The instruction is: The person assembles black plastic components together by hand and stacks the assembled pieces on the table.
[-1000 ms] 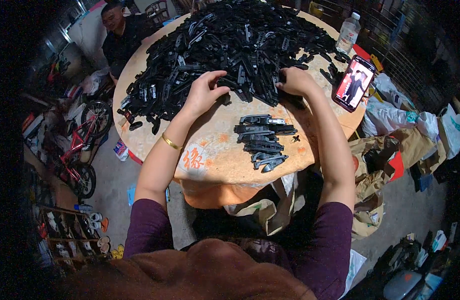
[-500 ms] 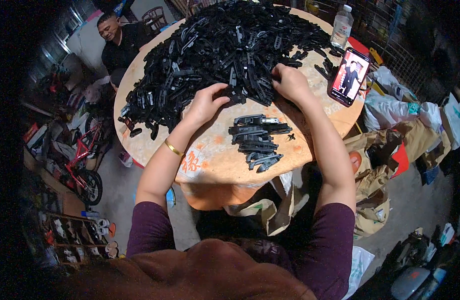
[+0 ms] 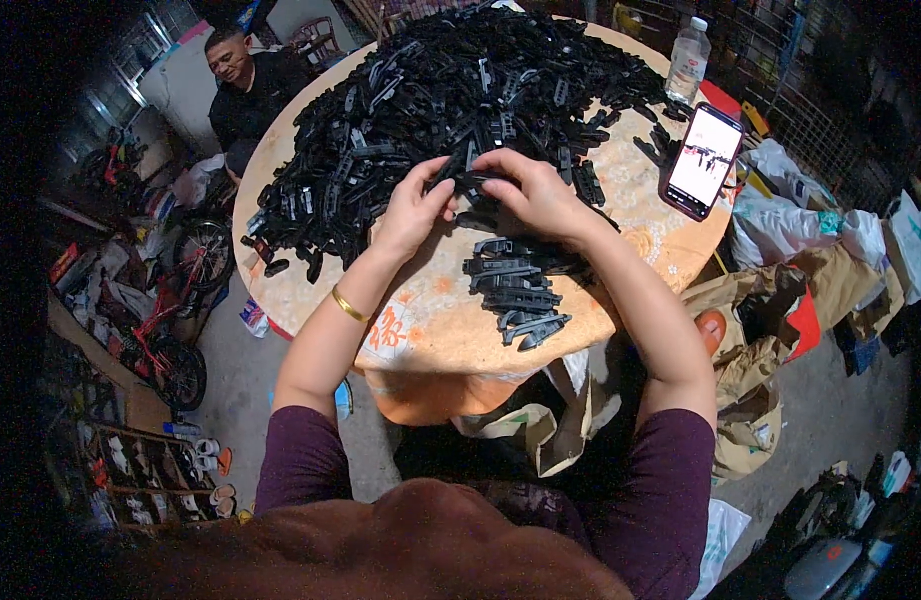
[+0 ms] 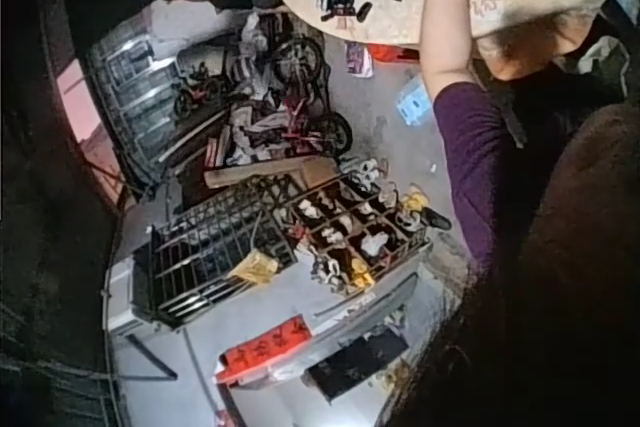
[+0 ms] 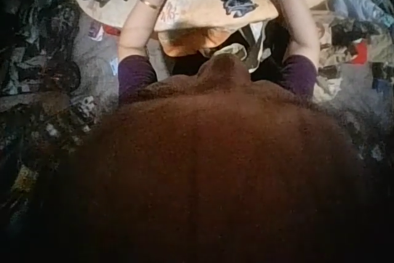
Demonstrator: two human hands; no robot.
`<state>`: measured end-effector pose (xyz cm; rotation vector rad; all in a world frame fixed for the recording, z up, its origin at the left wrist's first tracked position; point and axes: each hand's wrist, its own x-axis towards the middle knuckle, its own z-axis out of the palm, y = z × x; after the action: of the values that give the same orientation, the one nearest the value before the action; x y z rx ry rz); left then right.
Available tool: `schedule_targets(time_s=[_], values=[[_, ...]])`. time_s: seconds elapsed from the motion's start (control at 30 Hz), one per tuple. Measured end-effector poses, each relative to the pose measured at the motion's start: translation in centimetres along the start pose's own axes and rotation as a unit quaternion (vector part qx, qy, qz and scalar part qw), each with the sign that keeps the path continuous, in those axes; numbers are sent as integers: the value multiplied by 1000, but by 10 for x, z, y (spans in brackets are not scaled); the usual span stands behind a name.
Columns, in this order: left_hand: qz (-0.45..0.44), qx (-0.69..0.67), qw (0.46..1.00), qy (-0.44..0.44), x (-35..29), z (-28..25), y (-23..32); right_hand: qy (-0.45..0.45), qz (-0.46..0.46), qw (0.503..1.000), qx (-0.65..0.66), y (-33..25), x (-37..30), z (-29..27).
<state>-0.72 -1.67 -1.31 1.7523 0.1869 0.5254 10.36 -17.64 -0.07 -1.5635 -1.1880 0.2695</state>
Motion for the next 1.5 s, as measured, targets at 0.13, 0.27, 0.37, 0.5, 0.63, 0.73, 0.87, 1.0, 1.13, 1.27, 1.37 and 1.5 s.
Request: schedule_targets(time_s=[0.13,0.27,0.37,0.5,0.63,0.73,0.87,1.0,1.13,1.27,1.37,1.5], values=[[-97,-177,977,-64,-1,-1,4,-32,-83,996,-29,-3,-2,1],[-155,-264,946,-104,-1,-1,9,-40,-77,992,-91,-5,-3,0],[-182,-287,932,-123,-2,0,8,-13,-112,981,-160,-3,-3,0],[-163,-227,951,-136,-6,4,10,12,-197,960,-198,6,-2,3],[-88,-118,977,-155,-9,4,10,-6,-188,959,-213,4,-5,2],[-46,-49,987,-148,-9,-1,13,25,-222,932,-287,-8,-5,1],[55,120,982,-137,-13,0,26,-14,-215,957,-192,4,-1,-3],[63,142,978,-137,-16,2,30,-29,-97,984,-146,-3,-4,-6],[141,172,969,-109,-19,2,33,-31,-52,997,-54,-8,-4,-5],[180,184,947,-193,-26,8,39,-40,73,966,246,11,0,-19],[294,265,883,-252,-36,17,35,-34,29,998,39,15,0,-11],[316,232,882,-260,-36,21,29,-85,-160,953,-242,17,-4,5]])
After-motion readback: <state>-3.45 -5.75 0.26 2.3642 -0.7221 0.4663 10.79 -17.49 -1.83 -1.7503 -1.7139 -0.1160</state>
